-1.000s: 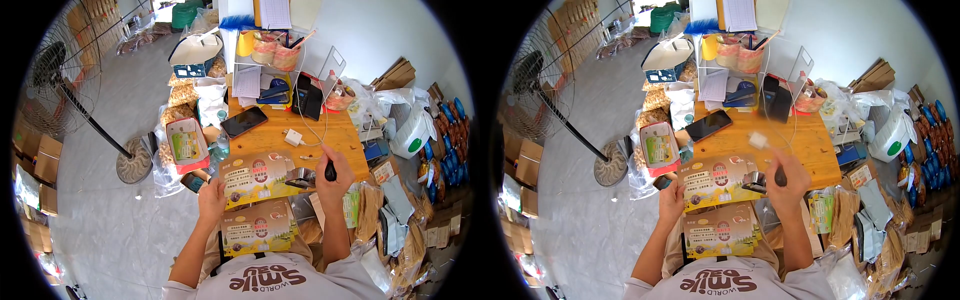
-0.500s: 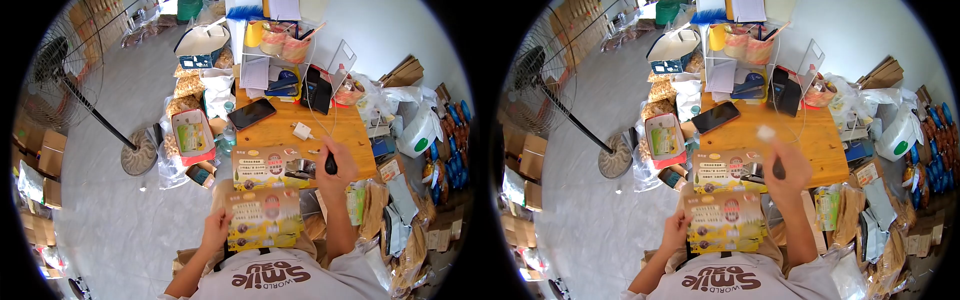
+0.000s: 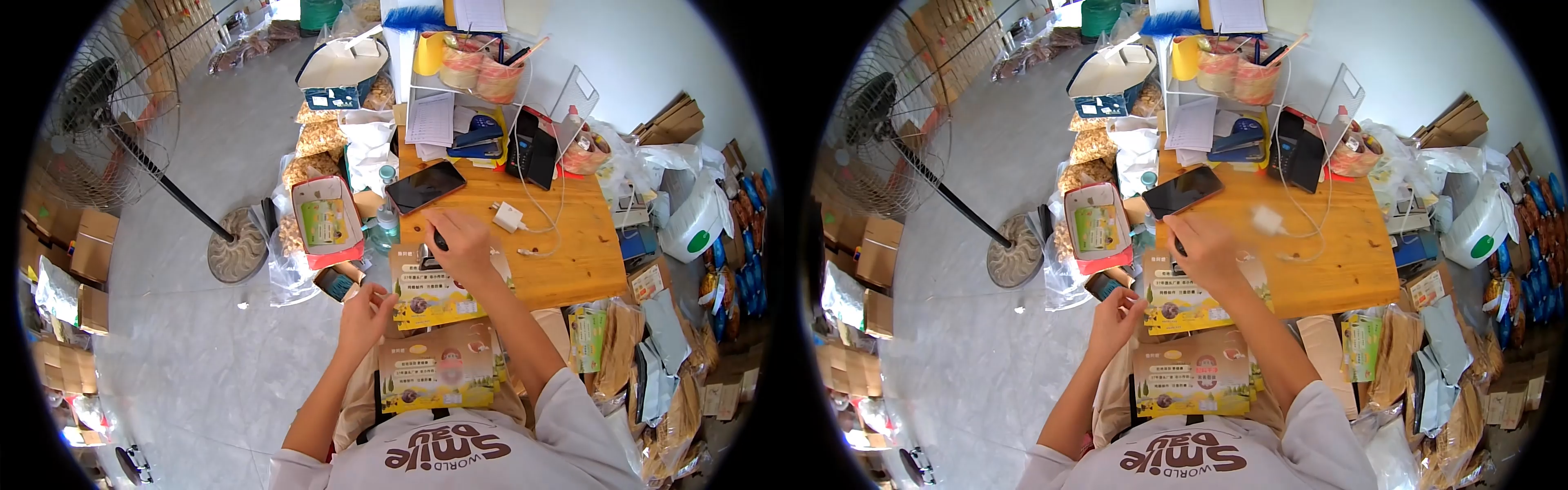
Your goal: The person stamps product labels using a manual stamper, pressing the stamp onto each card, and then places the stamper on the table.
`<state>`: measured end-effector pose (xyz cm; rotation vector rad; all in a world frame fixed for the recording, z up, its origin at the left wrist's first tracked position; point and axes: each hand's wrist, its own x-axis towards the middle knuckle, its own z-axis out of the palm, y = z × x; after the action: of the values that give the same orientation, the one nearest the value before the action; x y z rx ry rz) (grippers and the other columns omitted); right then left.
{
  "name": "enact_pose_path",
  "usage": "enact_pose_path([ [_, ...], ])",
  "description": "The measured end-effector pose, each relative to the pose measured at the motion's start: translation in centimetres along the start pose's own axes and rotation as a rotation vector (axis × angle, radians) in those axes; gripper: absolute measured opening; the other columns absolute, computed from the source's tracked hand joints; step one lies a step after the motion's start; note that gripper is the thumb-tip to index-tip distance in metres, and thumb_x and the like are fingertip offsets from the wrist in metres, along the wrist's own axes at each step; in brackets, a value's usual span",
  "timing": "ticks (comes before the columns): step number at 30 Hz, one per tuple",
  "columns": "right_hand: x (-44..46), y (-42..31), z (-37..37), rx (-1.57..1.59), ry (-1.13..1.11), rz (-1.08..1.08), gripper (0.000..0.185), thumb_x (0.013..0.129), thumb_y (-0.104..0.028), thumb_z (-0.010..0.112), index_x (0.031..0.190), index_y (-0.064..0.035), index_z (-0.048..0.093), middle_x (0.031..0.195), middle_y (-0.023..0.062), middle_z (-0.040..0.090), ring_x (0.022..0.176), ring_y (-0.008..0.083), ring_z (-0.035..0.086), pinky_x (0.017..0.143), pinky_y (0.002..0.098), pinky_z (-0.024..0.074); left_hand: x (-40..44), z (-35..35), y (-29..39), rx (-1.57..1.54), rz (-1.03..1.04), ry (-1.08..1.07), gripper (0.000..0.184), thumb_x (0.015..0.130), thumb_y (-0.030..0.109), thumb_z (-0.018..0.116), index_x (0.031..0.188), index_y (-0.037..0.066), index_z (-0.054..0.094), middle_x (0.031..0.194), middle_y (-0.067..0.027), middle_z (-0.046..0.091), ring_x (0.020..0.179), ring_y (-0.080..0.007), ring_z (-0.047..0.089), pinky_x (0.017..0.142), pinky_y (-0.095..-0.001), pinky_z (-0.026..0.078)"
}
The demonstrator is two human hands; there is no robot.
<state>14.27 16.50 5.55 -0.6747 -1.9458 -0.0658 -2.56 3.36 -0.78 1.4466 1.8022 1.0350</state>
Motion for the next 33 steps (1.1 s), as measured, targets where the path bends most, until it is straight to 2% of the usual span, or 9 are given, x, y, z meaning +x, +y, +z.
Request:
enact_pose_path([
  [4, -0.1, 0.3, 0.4, -0.017, -0.013, 0.040, 0.023, 0.069, 0.002, 0.069, 0.090, -0.0038, 0.064, 0.067, 0.0084, 0.057, 0.058, 0.0270, 0.057, 0.051, 0.0354, 0.0442, 1.1, 1.7, -1.5, -0.126, -0.074, -0.043, 0.020, 0.084, 0.018, 0.067, 0.082, 0.000, 0.059, 0.062, -0.0070, 0.060, 0.051, -0.0131, 0.052, 0.050, -0.0281, 0.041],
  [10, -2.6, 0.2, 2.0, 0.007, 0.045, 0.138, 0.026, 0.067, 0.002, 0.069, 0.092, -0.0047, 0.065, 0.065, 0.0093, 0.054, 0.057, 0.0278, 0.055, 0.052, 0.0360, 0.0445, 1.2, 1.6, -0.9, -0.187, -0.208, -0.042, 0.027, 0.081, 0.022, 0.072, 0.079, -0.001, 0.058, 0.059, -0.0027, 0.058, 0.052, -0.0073, 0.050, 0.049, -0.0253, 0.040],
  [13, -1.7, 0.1, 1.0, -0.014, 0.011, 0.121, 0.027, 0.069, 0.003, 0.068, 0.095, -0.0040, 0.066, 0.068, 0.0114, 0.057, 0.059, 0.0292, 0.057, 0.054, 0.0359, 0.0459, 1.8, 1.8, -0.8, -0.165, -0.212, -0.030, 0.028, 0.079, 0.022, 0.074, 0.077, -0.002, 0.061, 0.058, -0.0036, 0.059, 0.051, -0.0072, 0.051, 0.048, -0.0252, 0.041],
  [18, 3.2, -2.4, -5.5, -0.039, 0.241, 0.160, 0.034, 0.070, 0.004, 0.068, 0.103, -0.0033, 0.066, 0.074, 0.0089, 0.063, 0.064, 0.0261, 0.061, 0.059, 0.0320, 0.0491, 2.3, 1.8, -1.5, -0.149, -0.185, -0.033, 0.026, 0.078, 0.019, 0.074, 0.073, -0.004, 0.064, 0.057, -0.0061, 0.061, 0.050, -0.0093, 0.053, 0.048, -0.0257, 0.041],
  [23, 2.9, -3.9, -10.1, -0.107, 0.196, 0.188, 0.035, 0.068, 0.008, 0.066, 0.101, -0.0033, 0.067, 0.073, 0.0092, 0.061, 0.062, 0.0244, 0.060, 0.059, 0.0322, 0.0477, 2.1, 2.2, -1.6, -0.105, -0.088, -0.009, 0.020, 0.082, 0.013, 0.069, 0.071, -0.003, 0.062, 0.057, -0.0053, 0.060, 0.045, -0.0105, 0.053, 0.042, -0.0265, 0.040],
  [25, 2.0, -4.2, -11.1, -0.201, 0.142, 0.176, 0.036, 0.068, 0.009, 0.066, 0.101, -0.0032, 0.067, 0.073, 0.0096, 0.061, 0.062, 0.0239, 0.059, 0.059, 0.0324, 0.0475, 1.5, 1.7, -0.3, 0.133, -0.020, 0.031, 0.011, 0.079, 0.008, 0.066, 0.076, -0.002, 0.062, 0.063, -0.0165, 0.062, 0.056, -0.0284, 0.061, 0.053, -0.0393, 0.046],
  [28, 1.1, -4.5, -12.0, -0.132, 0.186, 0.213, 0.035, 0.068, 0.010, 0.064, 0.100, -0.0030, 0.066, 0.074, 0.0108, 0.060, 0.063, 0.0244, 0.059, 0.059, 0.0316, 0.0471, 0.7, 1.7, 0.4, 0.261, 0.097, 0.119, 0.008, 0.081, 0.008, 0.062, 0.079, 0.001, 0.060, 0.067, -0.0190, 0.062, 0.064, -0.0368, 0.062, 0.057, -0.0457, 0.046],
  [31, 0.3, -4.5, -12.8, -0.126, 0.200, 0.259, 0.023, 0.076, 0.011, 0.060, 0.096, 0.0013, 0.065, 0.075, 0.0117, 0.061, 0.063, 0.0196, 0.059, 0.060, 0.0272, 0.0461, -0.4, 0.7, 3.0, 0.510, 0.092, 0.099, 0.007, 0.084, 0.009, 0.059, 0.082, 0.002, 0.059, 0.068, -0.0188, 0.062, 0.066, -0.0382, 0.061, 0.059, -0.0479, 0.046],
  [33, -0.1, -4.2, -13.4, -0.179, 0.212, 0.296, 0.022, 0.078, 0.010, 0.059, 0.097, 0.0013, 0.066, 0.075, 0.0112, 0.061, 0.064, 0.0186, 0.059, 0.060, 0.0273, 0.0460, -0.9, 0.0, 4.0, 0.453, 0.119, 0.136, 0.007, 0.085, 0.009, 0.058, 0.082, 0.002, 0.059, 0.068, -0.0192, 0.061, 0.066, -0.0386, 0.060, 0.058, -0.0475, 0.045],
])
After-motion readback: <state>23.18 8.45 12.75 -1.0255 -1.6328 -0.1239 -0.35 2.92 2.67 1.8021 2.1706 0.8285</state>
